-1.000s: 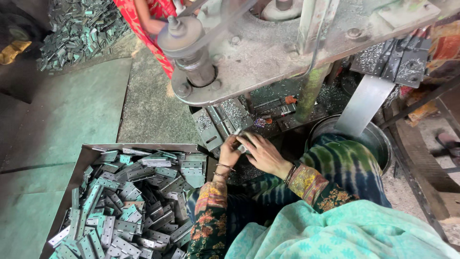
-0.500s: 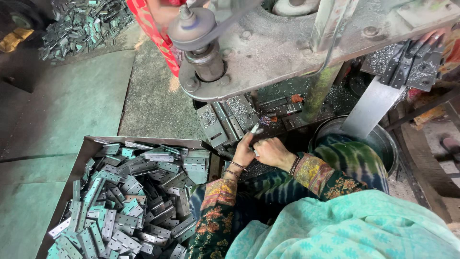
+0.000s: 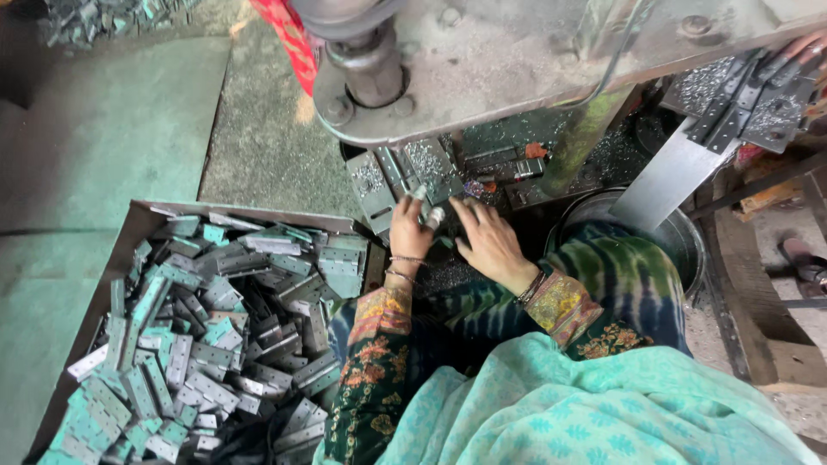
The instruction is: The person sits at a press machine and repeatedly picks up small metal brackets from a bin, places them into the machine, and operates the press to process them. The processed pieces are then removed and placed back into the bin.
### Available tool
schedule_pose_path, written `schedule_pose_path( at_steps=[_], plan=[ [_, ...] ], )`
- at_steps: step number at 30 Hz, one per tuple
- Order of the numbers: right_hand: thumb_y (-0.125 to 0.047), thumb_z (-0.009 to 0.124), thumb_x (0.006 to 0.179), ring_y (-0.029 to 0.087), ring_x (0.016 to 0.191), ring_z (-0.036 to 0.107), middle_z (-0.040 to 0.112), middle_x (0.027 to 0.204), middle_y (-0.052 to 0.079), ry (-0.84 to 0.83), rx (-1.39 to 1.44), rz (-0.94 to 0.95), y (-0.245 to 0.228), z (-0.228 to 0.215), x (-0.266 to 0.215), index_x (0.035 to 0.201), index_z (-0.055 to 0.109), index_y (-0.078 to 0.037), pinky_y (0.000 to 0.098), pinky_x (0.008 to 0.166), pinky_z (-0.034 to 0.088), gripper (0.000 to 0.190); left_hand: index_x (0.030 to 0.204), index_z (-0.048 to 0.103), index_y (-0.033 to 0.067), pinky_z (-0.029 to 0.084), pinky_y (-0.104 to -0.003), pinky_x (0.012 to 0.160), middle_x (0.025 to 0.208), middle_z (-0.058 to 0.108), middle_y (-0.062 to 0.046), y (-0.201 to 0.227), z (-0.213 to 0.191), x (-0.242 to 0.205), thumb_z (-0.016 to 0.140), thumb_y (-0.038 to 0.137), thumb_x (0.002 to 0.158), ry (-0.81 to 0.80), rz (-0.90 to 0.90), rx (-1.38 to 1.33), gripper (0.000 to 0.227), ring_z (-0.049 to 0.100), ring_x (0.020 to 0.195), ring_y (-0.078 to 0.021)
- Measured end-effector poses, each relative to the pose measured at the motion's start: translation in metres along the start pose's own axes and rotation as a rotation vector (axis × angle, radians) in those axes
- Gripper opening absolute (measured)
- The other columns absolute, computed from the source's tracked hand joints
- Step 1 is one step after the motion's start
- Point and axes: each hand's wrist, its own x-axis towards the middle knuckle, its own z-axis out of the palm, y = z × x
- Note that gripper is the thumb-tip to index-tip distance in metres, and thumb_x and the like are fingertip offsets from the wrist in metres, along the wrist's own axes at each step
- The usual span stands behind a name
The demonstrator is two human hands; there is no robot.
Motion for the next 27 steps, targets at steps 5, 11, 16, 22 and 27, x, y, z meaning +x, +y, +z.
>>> schedule_pose_path(
  at_steps=[5,11,16,22,27],
  plan=[
    [-0.036,0.070,0.093,0.042,0.107,0.066,0.063,0.130,0.022,-0.380,-0.033,0.202,0.002,0.005,-0.027,0.144,0.044,-0.008,0.0509,0.079,0.060,0.064,0.123,0.072,0.0148,0.045,-0.056,0.102,0.147,0.053,-0.012,-0.022,-0.003,-0.004,0.072,0.048,0.089,-0.162,-0.223,0.376,0.047,0.046,0.133,-0.0364],
    [-0.033,0.072,0.085,0.045,0.091,0.072,0.072,0.099,0.028,-0.757,-0.019,0.319,0.009,0.019,-0.027,0.155,0.031,-0.001,0.0524,0.078,0.060,0.087,0.117,0.074,0.0203,0.025,-0.063,0.116,0.154,0.047,0.000,-0.019,0.010,0.003,0.053,0.041,0.101,-0.418,-0.232,0.633,0.034,0.030,0.148,-0.0316],
    [-0.035,0.073,0.088,0.045,0.097,0.072,0.073,0.101,0.029,-0.786,-0.021,0.339,0.015,0.029,-0.017,0.137,0.046,0.007,0.0514,0.082,0.060,0.070,0.123,0.073,0.0195,0.022,-0.066,0.118,0.151,0.051,0.003,-0.023,0.016,0.010,0.045,0.040,0.106,-0.438,-0.257,0.635,0.038,0.029,0.150,-0.0324],
    [-0.036,0.074,0.087,0.046,0.097,0.072,0.072,0.101,0.029,-0.778,-0.006,0.387,0.016,0.040,-0.017,0.128,0.051,0.006,0.0525,0.083,0.059,0.064,0.118,0.075,0.0170,0.018,-0.070,0.118,0.147,0.055,0.000,-0.019,0.013,0.020,0.046,0.042,0.105,-0.500,-0.273,0.620,0.041,0.028,0.150,-0.0345],
    [-0.036,0.075,0.087,0.048,0.096,0.071,0.072,0.101,0.031,-0.760,-0.005,0.395,0.017,0.041,-0.021,0.127,0.051,0.006,0.0539,0.082,0.059,0.062,0.116,0.075,0.0141,0.013,-0.075,0.114,0.140,0.057,-0.002,-0.011,0.009,0.032,0.047,0.048,0.102,-0.524,-0.272,0.620,0.046,0.027,0.148,-0.0353]
  ],
)
